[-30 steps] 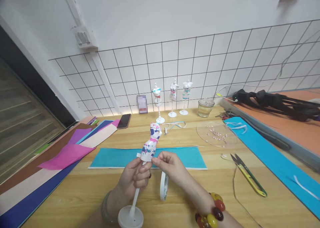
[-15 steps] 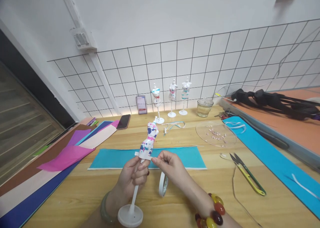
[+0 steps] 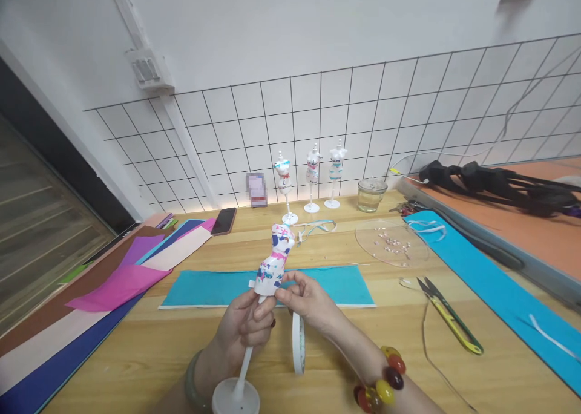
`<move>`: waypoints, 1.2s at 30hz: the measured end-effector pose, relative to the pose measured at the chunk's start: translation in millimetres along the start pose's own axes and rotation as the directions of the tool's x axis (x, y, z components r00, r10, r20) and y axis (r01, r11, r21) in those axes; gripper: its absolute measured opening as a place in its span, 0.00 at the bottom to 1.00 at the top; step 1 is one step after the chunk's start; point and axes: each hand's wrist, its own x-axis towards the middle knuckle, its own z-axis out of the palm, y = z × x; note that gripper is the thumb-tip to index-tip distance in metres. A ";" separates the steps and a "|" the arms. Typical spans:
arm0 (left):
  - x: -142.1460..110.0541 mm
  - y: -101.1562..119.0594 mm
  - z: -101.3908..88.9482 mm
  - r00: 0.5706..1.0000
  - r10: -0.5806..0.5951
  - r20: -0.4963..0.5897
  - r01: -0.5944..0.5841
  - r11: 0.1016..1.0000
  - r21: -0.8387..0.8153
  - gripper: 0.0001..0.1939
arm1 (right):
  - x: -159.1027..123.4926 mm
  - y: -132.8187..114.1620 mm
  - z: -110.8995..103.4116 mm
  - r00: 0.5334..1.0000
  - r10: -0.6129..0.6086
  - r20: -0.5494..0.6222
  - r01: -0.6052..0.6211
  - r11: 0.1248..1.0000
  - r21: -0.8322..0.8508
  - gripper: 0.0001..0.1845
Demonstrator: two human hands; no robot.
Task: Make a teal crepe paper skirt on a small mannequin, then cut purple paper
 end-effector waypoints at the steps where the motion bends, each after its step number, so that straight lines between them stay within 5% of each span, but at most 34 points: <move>1: -0.1 -0.1 -0.2 1.000 -0.004 0.007 0.003 1.000 0.020 0.20 | -0.3 0.8 -0.2 0.999 -0.008 0.031 0.007 1.000 0.023 0.20; 6: 0.0 -1.6 -4.0 1.000 -0.012 -0.014 0.014 0.991 0.134 0.21 | -2.8 -0.3 1.7 0.988 -0.044 0.145 0.031 0.995 0.091 0.21; 9: 1.3 -4.2 -4.4 0.985 0.020 -0.172 0.022 0.972 0.235 0.22 | -3.9 -4.0 2.3 0.989 -0.049 0.137 0.041 0.997 0.067 0.17; 14: 4.7 -4.9 1.0 0.836 0.364 -0.410 -0.133 0.860 0.492 0.15 | -4.4 -6.4 -3.2 0.996 -0.045 0.077 0.042 0.998 0.049 0.16; 19: 6.0 0.0 0.3 0.733 0.559 -0.387 -0.231 0.740 0.631 0.11 | -4.8 -5.1 -6.2 0.995 -0.019 0.094 0.013 0.998 0.063 0.14; 27: 7.3 -1.9 2.6 0.816 0.465 -0.343 -0.315 0.856 0.410 0.11 | -5.5 -3.8 -6.3 0.993 -0.034 0.113 0.018 0.991 0.135 0.14; 31: 5.0 2.0 6.0 0.768 0.517 -0.378 -0.272 0.798 0.538 0.19 | -4.4 -2.4 -10.1 0.997 -0.017 0.074 0.011 0.997 0.079 0.14; 36: 5.6 5.3 3.7 0.667 0.648 -0.368 -0.151 0.601 0.785 0.14 | -1.5 -2.0 -12.1 0.999 0.005 0.051 -0.004 1.000 -0.020 0.17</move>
